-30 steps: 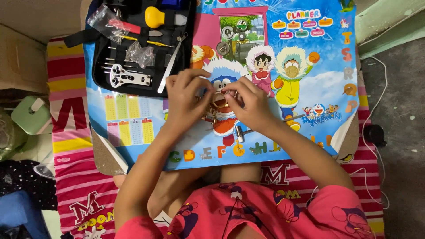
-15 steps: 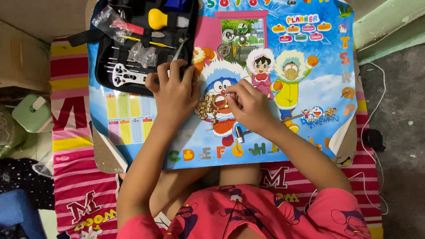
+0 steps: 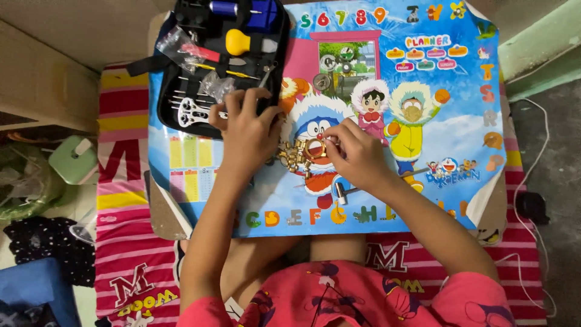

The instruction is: A person sits on the floor and uses a watch repair tool kit to remove or adjust links on a gold-colored watch band.

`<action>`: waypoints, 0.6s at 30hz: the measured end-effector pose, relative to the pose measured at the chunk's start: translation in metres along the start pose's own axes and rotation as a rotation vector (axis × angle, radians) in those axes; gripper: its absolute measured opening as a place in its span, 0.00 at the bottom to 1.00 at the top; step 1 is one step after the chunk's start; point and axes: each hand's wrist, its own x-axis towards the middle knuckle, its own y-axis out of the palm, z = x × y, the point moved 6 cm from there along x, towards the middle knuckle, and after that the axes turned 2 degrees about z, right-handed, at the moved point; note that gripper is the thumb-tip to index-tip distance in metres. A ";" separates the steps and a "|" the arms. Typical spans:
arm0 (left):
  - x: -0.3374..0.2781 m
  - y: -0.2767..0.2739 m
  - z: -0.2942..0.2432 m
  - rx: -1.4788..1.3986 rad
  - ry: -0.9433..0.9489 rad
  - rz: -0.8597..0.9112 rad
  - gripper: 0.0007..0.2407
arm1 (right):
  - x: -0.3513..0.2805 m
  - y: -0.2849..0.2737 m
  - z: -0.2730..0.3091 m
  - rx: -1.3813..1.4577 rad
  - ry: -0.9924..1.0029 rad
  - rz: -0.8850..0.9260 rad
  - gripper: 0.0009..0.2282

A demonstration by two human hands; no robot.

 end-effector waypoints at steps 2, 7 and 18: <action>-0.002 0.010 0.000 -0.076 -0.009 0.007 0.06 | 0.000 0.002 0.000 -0.020 -0.002 0.017 0.04; -0.003 0.012 -0.021 -0.129 0.022 0.006 0.06 | 0.002 0.002 0.001 -0.018 0.010 0.068 0.05; -0.005 0.005 -0.053 -0.878 -0.153 0.136 0.03 | 0.002 -0.004 -0.002 0.249 0.018 0.002 0.02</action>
